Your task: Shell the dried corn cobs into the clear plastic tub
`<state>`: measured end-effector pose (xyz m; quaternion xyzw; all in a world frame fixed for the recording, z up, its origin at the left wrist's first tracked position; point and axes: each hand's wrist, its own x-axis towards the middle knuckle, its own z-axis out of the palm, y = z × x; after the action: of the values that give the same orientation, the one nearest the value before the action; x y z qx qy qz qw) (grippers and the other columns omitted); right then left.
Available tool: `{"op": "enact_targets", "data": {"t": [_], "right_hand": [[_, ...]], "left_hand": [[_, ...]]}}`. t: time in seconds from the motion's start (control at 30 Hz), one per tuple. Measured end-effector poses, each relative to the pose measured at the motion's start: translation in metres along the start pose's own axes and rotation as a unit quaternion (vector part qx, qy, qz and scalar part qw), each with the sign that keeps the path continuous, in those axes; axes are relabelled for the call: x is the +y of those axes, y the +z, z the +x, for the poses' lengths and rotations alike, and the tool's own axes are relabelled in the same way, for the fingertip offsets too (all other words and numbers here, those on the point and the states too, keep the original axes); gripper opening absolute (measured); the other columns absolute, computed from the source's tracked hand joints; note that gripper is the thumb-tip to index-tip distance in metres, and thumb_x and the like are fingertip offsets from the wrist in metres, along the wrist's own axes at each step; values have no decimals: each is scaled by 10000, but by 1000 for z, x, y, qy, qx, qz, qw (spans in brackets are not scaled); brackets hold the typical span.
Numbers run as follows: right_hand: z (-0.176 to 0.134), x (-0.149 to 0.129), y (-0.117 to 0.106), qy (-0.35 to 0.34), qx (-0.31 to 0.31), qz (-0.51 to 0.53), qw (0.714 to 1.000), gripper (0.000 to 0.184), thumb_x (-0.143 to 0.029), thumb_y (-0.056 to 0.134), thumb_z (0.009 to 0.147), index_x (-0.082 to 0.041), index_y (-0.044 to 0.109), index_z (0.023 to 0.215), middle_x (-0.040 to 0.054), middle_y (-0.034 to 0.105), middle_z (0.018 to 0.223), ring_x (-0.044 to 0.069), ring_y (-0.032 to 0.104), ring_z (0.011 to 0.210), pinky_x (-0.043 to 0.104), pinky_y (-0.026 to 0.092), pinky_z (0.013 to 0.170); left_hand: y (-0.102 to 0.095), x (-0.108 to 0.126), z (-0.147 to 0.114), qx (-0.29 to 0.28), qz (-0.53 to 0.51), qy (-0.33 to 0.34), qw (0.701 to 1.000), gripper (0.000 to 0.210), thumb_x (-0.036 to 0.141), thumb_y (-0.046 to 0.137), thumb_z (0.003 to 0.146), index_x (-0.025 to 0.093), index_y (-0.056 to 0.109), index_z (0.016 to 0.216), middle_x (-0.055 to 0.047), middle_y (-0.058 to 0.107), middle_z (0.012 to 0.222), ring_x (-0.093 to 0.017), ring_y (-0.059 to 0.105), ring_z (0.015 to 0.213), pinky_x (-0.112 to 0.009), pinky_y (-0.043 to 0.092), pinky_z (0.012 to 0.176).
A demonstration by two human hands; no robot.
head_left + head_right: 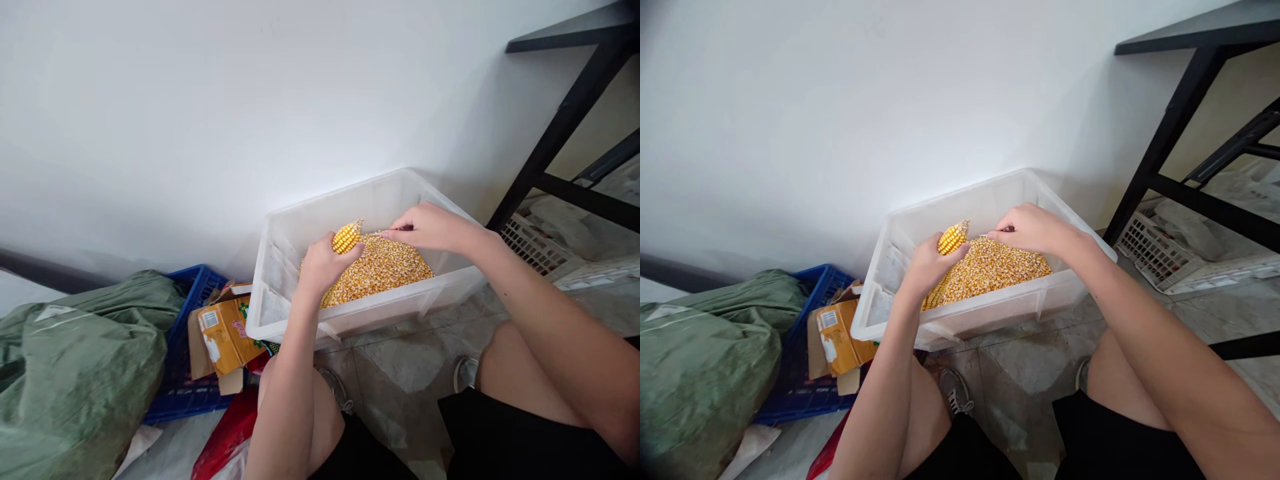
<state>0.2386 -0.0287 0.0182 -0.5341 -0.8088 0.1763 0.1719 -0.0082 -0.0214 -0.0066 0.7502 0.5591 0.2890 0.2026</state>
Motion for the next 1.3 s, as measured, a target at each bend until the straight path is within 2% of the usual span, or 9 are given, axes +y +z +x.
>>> {"op": "enact_targets", "data": {"t": [0.23, 0.43, 0.63, 0.73, 0.87, 0.97, 1.03, 1.17, 1.3], "right_hand": [[5, 10, 6, 23, 8, 22, 999, 537, -640, 494, 893, -221, 500, 559, -35, 315, 519, 119, 278, 504, 307, 199, 523], [9, 15, 9, 28, 7, 35, 999, 521, -652, 498, 884, -219, 543, 597, -33, 350, 528, 126, 300, 512, 309, 217, 530], [13, 15, 14, 18, 3, 48, 999, 527, -646, 495, 884, -213, 498, 583, -34, 344, 533, 122, 307, 516, 309, 212, 534], [14, 14, 15, 14, 1, 56, 998, 545, -673, 488, 873, -213, 491, 582, -32, 350, 530, 122, 310, 518, 309, 209, 538], [16, 14, 15, 16, 1, 55, 998, 556, -682, 467, 878, -210, 469, 585, -27, 343, 538, 125, 303, 540, 309, 203, 546], [16, 14, 14, 24, -1, 51, 998, 550, -677, 471, 878, -207, 456, 592, -25, 334, 552, 128, 313, 556, 309, 206, 551], [16, 14, 14, 24, 0, 52, 998, 538, -658, 467, 891, -206, 459, 598, -26, 324, 561, 127, 310, 561, 309, 208, 552], [16, 15, 15, 14, 12, 57, 998, 516, -610, 471, 914, -204, 484, 597, -34, 299, 570, 118, 281, 559, 306, 203, 552], [15, 15, 13, 14, 12, 69, 997, 473, -597, 503, 903, -204, 603, 659, -32, 332, 578, 120, 298, 558, 301, 210, 544]], "left_hand": [[3, -4, 2, 1, 27, -12, 1000, 438, 636, 648, 760, 212, 563, 833, -49, 602, 710, -207, 533, 643, -298, 332, 614], [2, -2, 1, 1, 33, -8, 999, 501, 711, 577, 780, 211, 546, 802, -58, 596, 702, -205, 525, 634, -299, 319, 612], [3, -2, 1, 22, 52, 3, 998, 358, 555, 611, 803, 200, 564, 823, -52, 584, 687, -198, 516, 621, -305, 330, 613], [3, -3, 0, 25, 51, 3, 998, 343, 532, 627, 791, 197, 570, 839, -61, 599, 705, -207, 533, 635, -311, 340, 613], [2, 0, -2, 13, 73, -15, 997, 445, 616, 668, 740, 202, 562, 864, -76, 638, 748, -226, 574, 673, -314, 357, 612], [1, 3, -2, 0, 92, -26, 995, 557, 750, 557, 767, 206, 561, 888, -95, 663, 794, -248, 610, 727, -322, 382, 635], [1, 5, -1, -1, 104, -34, 994, 583, 773, 471, 807, 204, 562, 898, -109, 667, 810, -257, 621, 742, -333, 393, 650], [2, 4, -1, 0, 118, -37, 992, 476, 675, 544, 810, 207, 553, 896, -95, 660, 796, -249, 619, 727, -330, 391, 641], [3, -1, -1, 10, 110, -16, 994, 384, 546, 661, 746, 216, 537, 898, -54, 640, 759, -220, 592, 688, -311, 365, 606]]}}
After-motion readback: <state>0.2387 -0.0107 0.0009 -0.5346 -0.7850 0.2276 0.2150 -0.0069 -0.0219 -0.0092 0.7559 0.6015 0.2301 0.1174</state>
